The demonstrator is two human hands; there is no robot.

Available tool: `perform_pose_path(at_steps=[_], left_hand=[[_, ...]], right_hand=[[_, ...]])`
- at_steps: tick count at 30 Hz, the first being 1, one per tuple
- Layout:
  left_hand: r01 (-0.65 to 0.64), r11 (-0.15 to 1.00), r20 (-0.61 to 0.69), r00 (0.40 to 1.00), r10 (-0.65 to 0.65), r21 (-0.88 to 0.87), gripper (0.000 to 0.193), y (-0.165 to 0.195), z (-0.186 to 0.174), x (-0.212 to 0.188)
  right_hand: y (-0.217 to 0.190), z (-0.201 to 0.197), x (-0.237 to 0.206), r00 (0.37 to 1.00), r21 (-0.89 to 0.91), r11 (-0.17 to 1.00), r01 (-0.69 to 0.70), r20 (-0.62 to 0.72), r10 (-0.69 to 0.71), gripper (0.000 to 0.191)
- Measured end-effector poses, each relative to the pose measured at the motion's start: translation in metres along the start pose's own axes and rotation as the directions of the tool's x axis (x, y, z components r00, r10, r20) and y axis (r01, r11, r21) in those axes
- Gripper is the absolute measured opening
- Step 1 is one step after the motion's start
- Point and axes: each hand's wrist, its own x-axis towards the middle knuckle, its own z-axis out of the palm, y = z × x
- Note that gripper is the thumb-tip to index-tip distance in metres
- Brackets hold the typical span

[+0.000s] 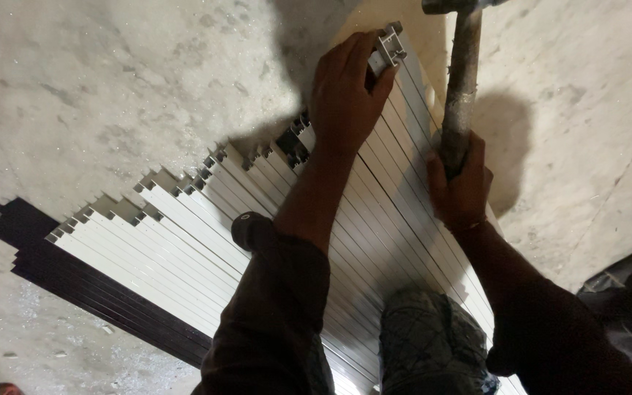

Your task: The person kneels on the floor and uses a hammer to tap metal clips into place along the edge of white ceiling panels. The person holds each clip with one hand and strikes it with the hammer using the other hand, moving along the panel edge to secure multiple clips.

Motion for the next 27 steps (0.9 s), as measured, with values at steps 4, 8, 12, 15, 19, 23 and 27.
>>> perform_pose_path(at_steps=[4,8,12,15,19,23,27], left_hand=[[0.004,0.999,-0.014,1.000,-0.005,-0.040,0.056,0.001,-0.002,-0.002],[0.009,0.999,-0.017,1.000,-0.010,-0.039,0.056,0.002,-0.003,-0.003],[0.031,0.998,0.034,0.999,-0.029,-0.055,0.053,0.002,-0.002,-0.001],[-0.031,0.996,-0.028,0.999,0.029,-0.089,0.054,0.002,-0.001,-0.002],[-0.020,0.999,-0.037,0.999,0.019,-0.035,0.056,0.001,0.002,-0.003],[-0.043,0.997,-0.061,0.997,0.039,-0.063,0.057,-0.002,0.001,-0.003],[-0.026,0.997,-0.028,0.999,0.024,-0.077,0.057,-0.003,0.000,-0.001]], right_hand=[[0.002,0.001,-0.002,0.999,-0.023,0.999,0.043,-0.021,-0.044,0.052],[0.006,0.001,-0.004,1.000,0.039,0.999,0.000,0.010,-0.001,0.052],[0.008,-0.008,-0.017,0.998,-0.122,0.990,0.069,-0.001,-0.069,0.054],[0.005,-0.021,-0.039,0.991,-0.050,0.990,0.133,0.008,-0.133,0.052],[-0.003,-0.038,-0.059,0.995,-0.208,0.978,-0.025,0.089,0.045,0.059],[-0.007,-0.040,-0.064,0.990,-0.060,0.992,0.112,-0.076,-0.117,0.047],[0.002,-0.024,-0.049,0.974,-0.415,0.881,0.225,0.100,-0.202,0.025]])
